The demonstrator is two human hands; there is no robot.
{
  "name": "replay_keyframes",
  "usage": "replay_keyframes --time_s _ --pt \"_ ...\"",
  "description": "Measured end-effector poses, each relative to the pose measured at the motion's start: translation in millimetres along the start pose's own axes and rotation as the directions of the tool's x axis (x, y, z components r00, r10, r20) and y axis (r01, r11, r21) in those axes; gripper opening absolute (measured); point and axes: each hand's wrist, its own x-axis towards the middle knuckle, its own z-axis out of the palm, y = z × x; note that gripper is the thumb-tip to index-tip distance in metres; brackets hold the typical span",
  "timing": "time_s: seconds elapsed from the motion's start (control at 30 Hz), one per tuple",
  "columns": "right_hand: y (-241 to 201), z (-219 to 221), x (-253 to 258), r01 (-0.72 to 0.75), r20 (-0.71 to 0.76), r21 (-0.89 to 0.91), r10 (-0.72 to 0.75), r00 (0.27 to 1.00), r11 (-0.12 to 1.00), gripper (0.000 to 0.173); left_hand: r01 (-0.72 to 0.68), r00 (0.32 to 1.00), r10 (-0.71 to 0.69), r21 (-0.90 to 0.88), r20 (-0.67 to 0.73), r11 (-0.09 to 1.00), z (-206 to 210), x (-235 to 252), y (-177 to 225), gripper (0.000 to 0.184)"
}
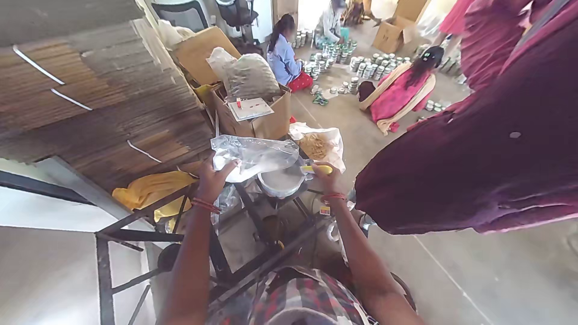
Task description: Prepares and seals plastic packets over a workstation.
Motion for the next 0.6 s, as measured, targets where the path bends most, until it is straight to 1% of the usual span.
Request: replay_keyframes --time_s 0.07,0.13,0.2,0.27,0.3,0.37,0.43,0.53,0.6 --pt "2 2 0 0.005 0.056 0.044 -0.008 0.998 0.999 0.017 -0.015 1.000 0.015 0.007 0.004 1.000 0 1 2 0.048" --pt "-4 -8 -2 0.014 0.072 0.010 -0.014 0.997 1.000 0.016 -0.027 1.000 0.027 0.020 0.017 0.999 -1 5 2 0.048" --pt "-6 -15 -2 -0.004 0.008 -0.041 0.004 1.000 0.999 0.017 -0.046 0.999 0.045 0.044 0.027 0.998 1 10 0 0.050" --pt "-6 -13 0 -0.035 -0.039 -0.058 0.033 0.999 0.998 0.018 -0.071 0.997 0.069 0.068 0.042 0.995 2 13 1 0.048" --pt "-5 -9 0 -0.033 -0.037 -0.046 0.032 0.999 0.998 0.019 -0.080 0.996 0.077 0.074 0.047 0.994 3 14 2 0.048" --pt "-4 -5 0 -0.036 0.014 0.010 0.036 0.999 0.999 0.018 -0.080 0.996 0.076 0.070 0.055 0.994 4 16 4 0.051" --pt "-3 -8 -1 -0.027 0.043 0.046 0.025 0.999 0.999 0.015 -0.086 0.994 0.082 0.061 0.066 0.994 6 17 3 0.054" --pt "-2 -17 -2 -0.018 -0.018 -0.017 0.017 1.000 1.000 0.017 -0.106 0.992 0.100 0.078 0.080 0.991 8 19 3 0.054" --pt "1 -9 -2 -0.030 -0.061 0.000 0.030 0.998 1.000 0.019 -0.105 0.991 0.097 0.096 0.094 0.990 9 19 2 0.057"
